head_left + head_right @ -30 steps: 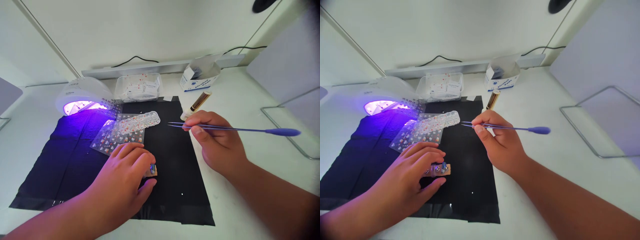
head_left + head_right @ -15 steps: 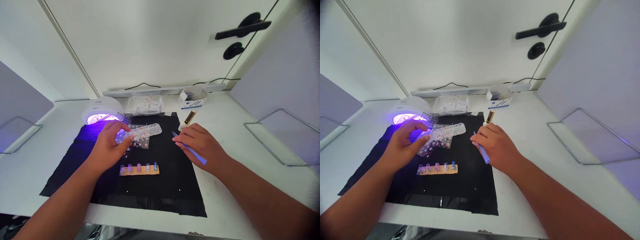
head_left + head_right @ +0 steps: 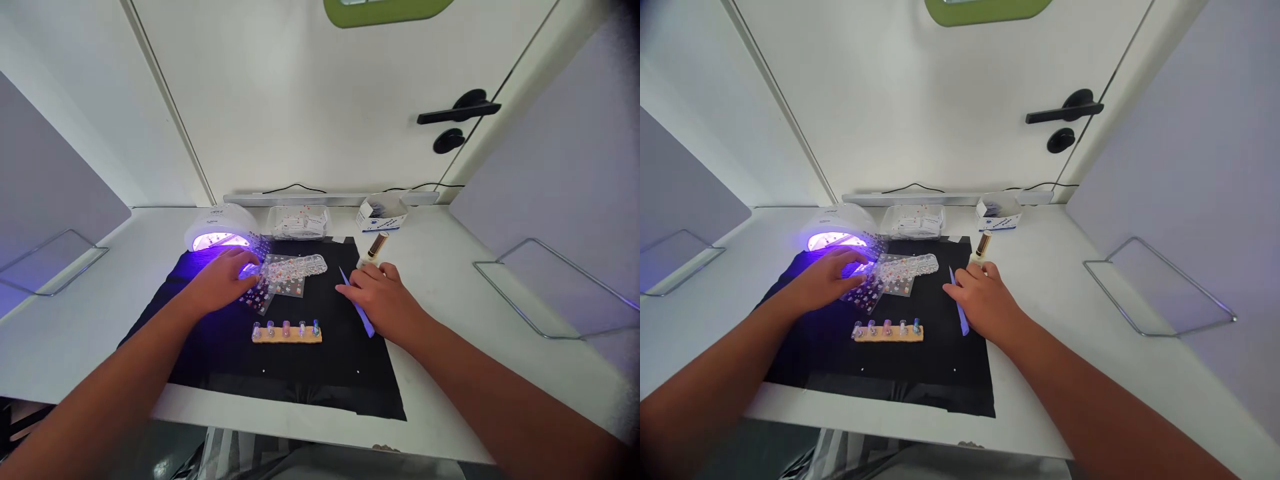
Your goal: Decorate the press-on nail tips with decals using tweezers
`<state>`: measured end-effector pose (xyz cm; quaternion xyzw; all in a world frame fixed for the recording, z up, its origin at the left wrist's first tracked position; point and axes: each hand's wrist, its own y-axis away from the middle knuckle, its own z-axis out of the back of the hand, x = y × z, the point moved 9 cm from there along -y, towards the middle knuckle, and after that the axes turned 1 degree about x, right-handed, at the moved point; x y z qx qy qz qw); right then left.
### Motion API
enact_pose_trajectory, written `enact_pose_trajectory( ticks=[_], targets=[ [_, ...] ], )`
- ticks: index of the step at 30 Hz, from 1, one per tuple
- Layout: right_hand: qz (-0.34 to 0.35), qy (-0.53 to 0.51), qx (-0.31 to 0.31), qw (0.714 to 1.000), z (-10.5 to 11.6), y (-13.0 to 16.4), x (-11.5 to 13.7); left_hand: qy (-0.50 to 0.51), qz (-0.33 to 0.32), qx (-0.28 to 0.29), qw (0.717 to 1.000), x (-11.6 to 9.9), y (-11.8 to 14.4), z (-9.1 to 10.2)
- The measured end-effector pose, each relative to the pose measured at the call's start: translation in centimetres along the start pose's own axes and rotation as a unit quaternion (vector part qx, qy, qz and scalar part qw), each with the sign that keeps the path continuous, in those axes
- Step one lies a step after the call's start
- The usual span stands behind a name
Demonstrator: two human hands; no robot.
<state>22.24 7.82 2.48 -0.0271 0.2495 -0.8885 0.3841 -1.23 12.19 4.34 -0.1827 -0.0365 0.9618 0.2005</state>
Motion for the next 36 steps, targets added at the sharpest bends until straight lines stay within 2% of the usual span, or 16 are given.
enact_pose_trajectory(
  ticks=[3, 5, 9, 14, 19, 24, 31, 36],
  targets=[
    [0.023, -0.036, -0.013, 0.999, 0.3, 0.1, 0.7, 0.001, 0.052, 0.016, 0.999, 2.7, 0.1, -0.9],
    [0.040, -0.066, -0.021, 0.997, 0.5, 0.3, 1.1, 0.002, 0.070, 0.038, 0.997, 3.3, 0.3, -1.7],
    [0.060, -0.110, -0.030, 0.992, 0.5, 0.4, 1.7, -0.025, 0.092, 0.060, 0.994, 2.9, 0.7, -2.9],
    [0.064, -0.149, -0.026, 0.986, 0.1, 0.5, 1.9, -0.058, 0.109, 0.070, 0.990, 2.5, 0.6, -3.5],
    [0.042, -0.227, -0.024, 0.973, 0.5, 0.7, 2.1, -0.063, 0.113, 0.080, 0.988, 2.3, 0.8, -3.4],
    [-0.011, -0.303, -0.038, 0.952, 0.9, 0.8, 1.5, -0.070, 0.125, 0.083, 0.986, 2.4, 1.1, -3.3],
    [-0.029, -0.304, -0.015, 0.952, 0.2, 1.0, 0.6, -0.027, 0.127, 0.084, 0.988, 2.9, 1.0, -3.6],
    [-0.035, -0.297, -0.016, 0.954, 0.1, 1.4, 0.3, 0.021, 0.121, 0.057, 0.991, 3.1, 0.6, -3.2]
  ],
)
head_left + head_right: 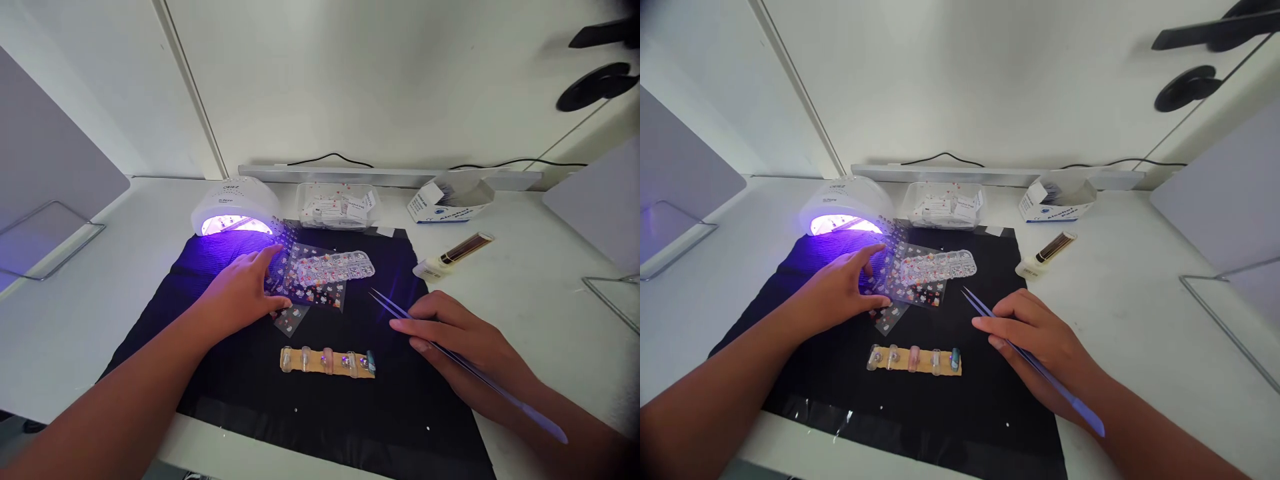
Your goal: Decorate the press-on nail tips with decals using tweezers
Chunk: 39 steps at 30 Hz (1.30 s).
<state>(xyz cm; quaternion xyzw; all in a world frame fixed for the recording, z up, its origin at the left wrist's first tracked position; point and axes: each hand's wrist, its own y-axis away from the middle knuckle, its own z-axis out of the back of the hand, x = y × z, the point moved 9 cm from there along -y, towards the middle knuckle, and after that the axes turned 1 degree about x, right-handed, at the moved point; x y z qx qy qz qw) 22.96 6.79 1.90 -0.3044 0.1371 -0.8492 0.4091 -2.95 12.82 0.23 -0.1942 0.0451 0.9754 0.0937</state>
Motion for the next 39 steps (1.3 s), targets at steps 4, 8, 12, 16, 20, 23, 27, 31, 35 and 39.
enact_pose_trajectory(
  ticks=[4, 8, 12, 16, 20, 23, 27, 31, 35, 39],
  targets=[
    [0.002, -0.001, -0.016, 1.000, 0.2, -0.2, 0.4, 0.056, -0.012, -0.020, 0.998, 0.3, -0.3, 0.4],
    [0.015, -0.015, -0.035, 0.999, 0.4, -0.6, 0.9, 0.124, -0.027, -0.025, 0.992, 0.5, -0.6, 0.2],
    [0.040, 0.017, -0.043, 0.998, 0.6, -0.7, 1.4, 0.188, -0.043, -0.013, 0.981, 0.0, -0.7, -0.1],
    [0.046, 0.037, -0.047, 0.997, 0.8, -0.6, 1.8, 0.203, -0.027, -0.013, 0.979, 0.4, -0.8, 0.7],
    [0.024, 0.022, -0.052, 0.998, 0.8, -0.6, 1.7, 0.178, 0.030, -0.041, 0.983, 2.5, -0.7, 2.7],
    [0.022, -0.002, -0.045, 0.999, 0.4, -0.6, 1.6, 0.143, 0.066, -0.046, 0.986, 4.3, -0.5, 3.8],
    [0.022, -0.008, -0.056, 0.998, 0.4, -0.5, 1.5, 0.085, 0.090, -0.028, 0.992, 5.9, -0.2, 4.2],
    [0.007, -0.010, -0.057, 0.998, 0.3, -0.6, 1.4, 0.029, 0.103, -0.058, 0.993, 6.7, -0.1, 4.6],
    [0.017, -0.017, -0.069, 0.997, 0.6, -0.6, 1.9, 0.008, 0.084, -0.137, 0.987, 5.5, -0.5, 5.2],
    [0.042, -0.002, -0.093, 0.995, 1.3, -0.5, 2.8, 0.047, 0.045, -0.165, 0.984, 3.4, -1.2, 4.0]
  ],
)
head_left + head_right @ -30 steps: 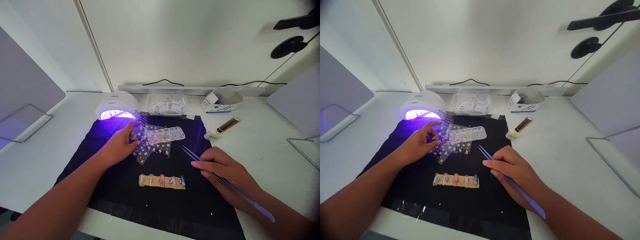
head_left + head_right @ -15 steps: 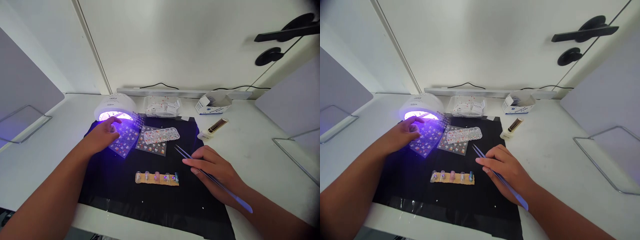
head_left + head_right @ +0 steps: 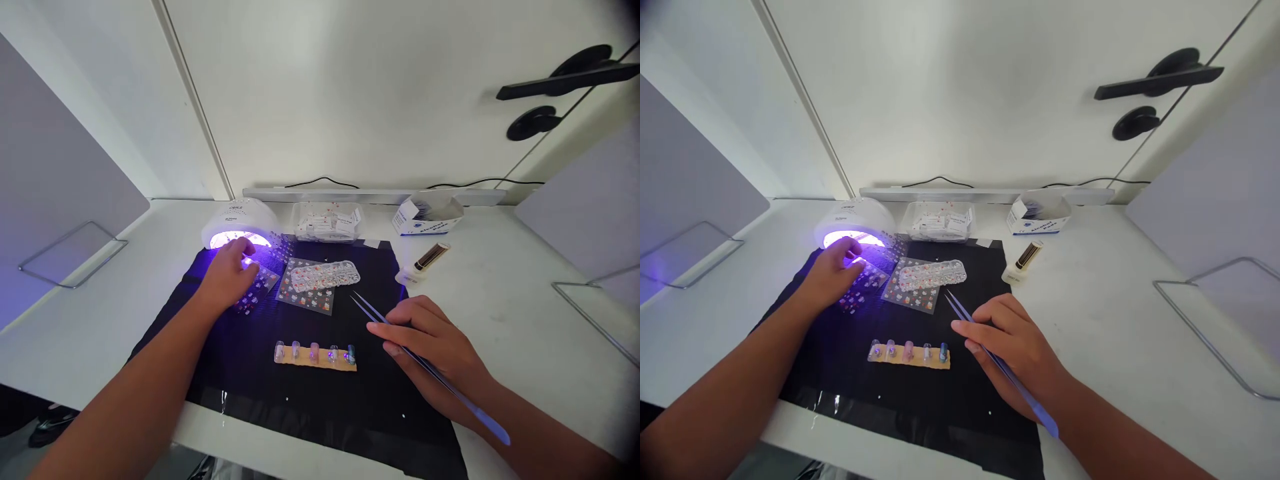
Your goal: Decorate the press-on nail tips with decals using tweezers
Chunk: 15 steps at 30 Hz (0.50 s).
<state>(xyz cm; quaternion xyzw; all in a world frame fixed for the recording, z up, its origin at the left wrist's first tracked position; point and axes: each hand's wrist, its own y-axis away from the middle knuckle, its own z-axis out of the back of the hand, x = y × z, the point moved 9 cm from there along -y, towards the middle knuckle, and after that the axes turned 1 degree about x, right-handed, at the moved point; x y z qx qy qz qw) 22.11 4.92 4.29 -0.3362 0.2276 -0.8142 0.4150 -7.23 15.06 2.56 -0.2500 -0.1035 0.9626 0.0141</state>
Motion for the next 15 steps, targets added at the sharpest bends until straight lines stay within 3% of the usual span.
enact_pose_trajectory(
  ticks=[7, 10, 15],
  targets=[
    [0.015, -0.013, -0.021, 1.000, 0.7, 0.0, 0.8, 0.112, 0.024, 0.027, 0.993, -0.6, -0.8, -2.6],
    [0.019, -0.030, -0.024, 0.999, 0.7, -0.1, 1.1, 0.145, 0.043, 0.012, 0.988, 0.1, -1.1, -2.2],
    [0.015, -0.033, -0.030, 0.999, 1.3, -0.3, 1.2, 0.240, 0.048, -0.074, 0.967, 0.6, -0.2, 0.2]
  ],
)
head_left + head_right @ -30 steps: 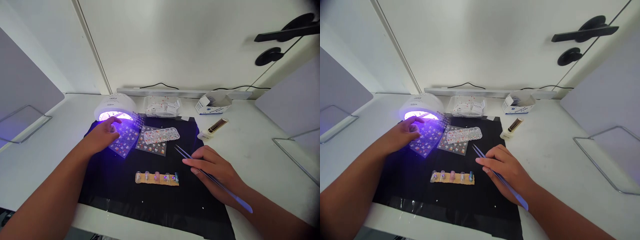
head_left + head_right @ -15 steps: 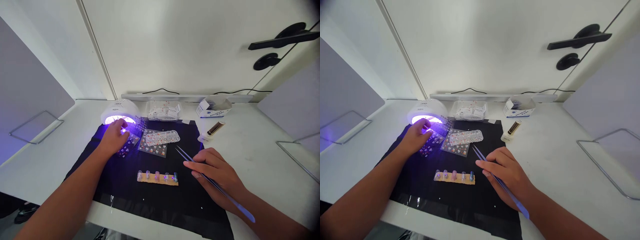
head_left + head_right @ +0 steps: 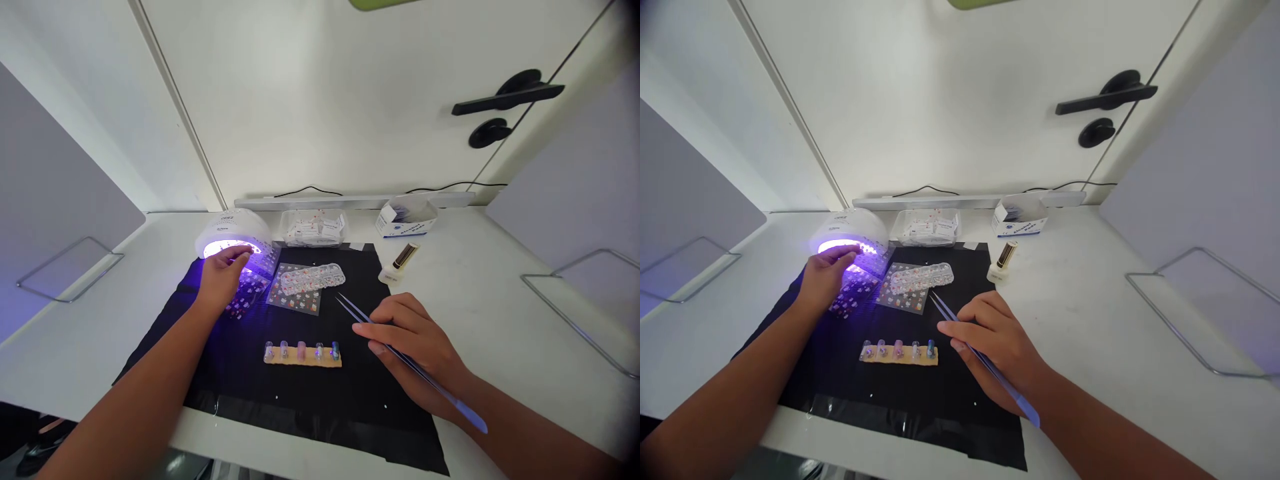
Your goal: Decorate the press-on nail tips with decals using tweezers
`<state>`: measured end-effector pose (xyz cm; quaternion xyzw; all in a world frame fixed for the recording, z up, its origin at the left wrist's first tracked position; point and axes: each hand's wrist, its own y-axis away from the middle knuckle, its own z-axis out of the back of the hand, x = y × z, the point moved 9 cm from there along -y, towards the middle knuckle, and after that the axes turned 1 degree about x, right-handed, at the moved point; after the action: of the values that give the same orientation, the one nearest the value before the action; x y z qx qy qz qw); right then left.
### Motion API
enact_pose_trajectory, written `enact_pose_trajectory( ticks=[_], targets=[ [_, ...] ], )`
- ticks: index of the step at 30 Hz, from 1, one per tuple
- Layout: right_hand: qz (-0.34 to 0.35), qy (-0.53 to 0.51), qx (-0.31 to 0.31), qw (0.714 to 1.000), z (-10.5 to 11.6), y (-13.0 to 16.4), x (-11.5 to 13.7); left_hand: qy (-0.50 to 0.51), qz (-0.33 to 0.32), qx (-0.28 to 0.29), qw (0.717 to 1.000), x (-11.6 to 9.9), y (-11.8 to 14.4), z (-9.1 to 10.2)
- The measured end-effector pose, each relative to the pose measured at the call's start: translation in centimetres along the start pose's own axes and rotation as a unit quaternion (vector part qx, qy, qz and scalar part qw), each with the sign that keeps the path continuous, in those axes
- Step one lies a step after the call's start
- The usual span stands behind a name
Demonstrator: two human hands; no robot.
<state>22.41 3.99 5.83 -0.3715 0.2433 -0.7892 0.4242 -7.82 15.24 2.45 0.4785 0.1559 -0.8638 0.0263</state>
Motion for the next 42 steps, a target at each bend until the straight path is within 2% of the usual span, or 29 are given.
enact_pose_trajectory(
  ticks=[3, 6, 8, 12, 15, 18, 23, 27, 30, 33, 36, 39, 42],
  targets=[
    [-0.040, -0.080, -0.008, 0.996, 0.6, 0.0, -0.6, 0.092, -0.028, -0.041, 0.995, -1.0, 1.3, 0.9],
    [-0.086, -0.243, -0.026, 0.966, 0.5, 0.0, -1.2, 0.181, -0.050, -0.039, 0.981, -2.5, 2.9, 0.3],
    [-0.080, -0.314, -0.028, 0.946, 0.2, -0.1, -0.8, 0.229, -0.055, -0.007, 0.972, -3.7, 4.1, -0.9],
    [-0.062, -0.363, -0.044, 0.929, 0.1, -0.5, 0.3, 0.281, -0.054, 0.089, 0.954, -6.3, 6.6, -3.7],
    [-0.067, -0.394, -0.068, 0.914, 0.2, -0.7, 0.6, 0.281, -0.049, 0.171, 0.943, -7.3, 8.5, -5.2],
    [-0.080, -0.421, -0.088, 0.899, 0.2, -0.7, 0.4, 0.259, -0.058, 0.226, 0.937, -7.9, 10.0, -5.9],
    [-0.117, -0.457, -0.099, 0.876, -0.4, -0.4, -0.3, 0.140, -0.167, 0.310, 0.925, -10.1, 11.8, -6.8],
    [-0.130, -0.472, -0.126, 0.863, -0.2, -0.1, -1.0, 0.122, -0.207, 0.362, 0.901, -10.8, 12.5, -7.1],
    [-0.126, -0.473, -0.129, 0.862, 0.0, 0.0, -1.2, 0.155, -0.165, 0.365, 0.903, -9.8, 12.4, -7.1],
    [-0.126, -0.479, -0.130, 0.859, 0.2, 0.2, -1.7, 0.214, -0.096, 0.315, 0.920, -8.7, 12.0, -7.0],
    [-0.119, -0.484, -0.128, 0.857, 0.4, 0.3, -2.0, 0.277, -0.009, 0.278, 0.920, -8.1, 11.8, -7.6],
    [-0.117, -0.485, -0.116, 0.859, 0.5, 0.5, -1.9, 0.320, 0.071, 0.258, 0.909, -8.3, 11.7, -8.5],
    [-0.118, -0.479, -0.103, 0.863, 0.6, 0.7, -1.6, 0.326, 0.087, 0.246, 0.909, -9.0, 11.6, -8.8]
  ],
)
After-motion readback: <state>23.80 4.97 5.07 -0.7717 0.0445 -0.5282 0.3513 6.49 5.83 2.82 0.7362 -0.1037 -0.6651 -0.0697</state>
